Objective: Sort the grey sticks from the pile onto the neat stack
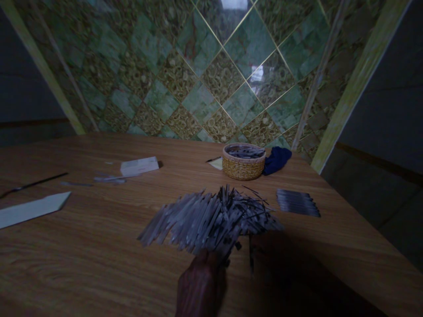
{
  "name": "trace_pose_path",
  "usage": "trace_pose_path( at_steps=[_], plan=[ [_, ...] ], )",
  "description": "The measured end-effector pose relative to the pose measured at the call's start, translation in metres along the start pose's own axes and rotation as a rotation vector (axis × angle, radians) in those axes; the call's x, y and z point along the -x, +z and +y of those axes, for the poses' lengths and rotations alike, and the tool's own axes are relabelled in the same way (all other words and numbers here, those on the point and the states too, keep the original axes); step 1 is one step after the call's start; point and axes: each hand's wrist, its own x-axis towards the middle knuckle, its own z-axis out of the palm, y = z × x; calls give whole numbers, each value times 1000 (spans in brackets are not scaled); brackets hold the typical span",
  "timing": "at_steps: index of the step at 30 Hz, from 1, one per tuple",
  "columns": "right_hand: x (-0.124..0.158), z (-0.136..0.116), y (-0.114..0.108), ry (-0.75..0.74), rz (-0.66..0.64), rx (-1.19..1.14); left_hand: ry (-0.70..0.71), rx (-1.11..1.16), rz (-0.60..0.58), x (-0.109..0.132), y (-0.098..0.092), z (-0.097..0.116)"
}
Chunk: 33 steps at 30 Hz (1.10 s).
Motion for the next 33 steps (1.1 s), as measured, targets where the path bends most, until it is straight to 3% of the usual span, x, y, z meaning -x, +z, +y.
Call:
trace_pose_path(
  at_steps=[10, 14, 19, 22, 25, 27, 31, 33],
  plan=[
    [8, -3, -2, -28, 12, -100, 16, 12, -66, -2, 1, 2],
    [8, -2, 0, -27, 14, -149, 24, -39, -32, -2, 4, 2],
    [7, 0, 2, -42, 48, -233, 79, 9, 120, -1, 13, -6],
    [4, 1, 6, -33, 76, -300, 156, 155, 293, 0, 17, -12],
    [-1, -3, 15, -27, 110, -377, 258, 372, 382, 0, 18, -15],
    [-5, -7, 22, -23, 127, -500, 309, 528, 384, 0, 17, -14],
    [-13, -13, 34, -39, 221, -1105, 341, 719, 340, 1, 16, -8],
    [-16, -13, 37, -68, 285, -1299, 332, 734, 313, 1, 14, -5]
  ],
)
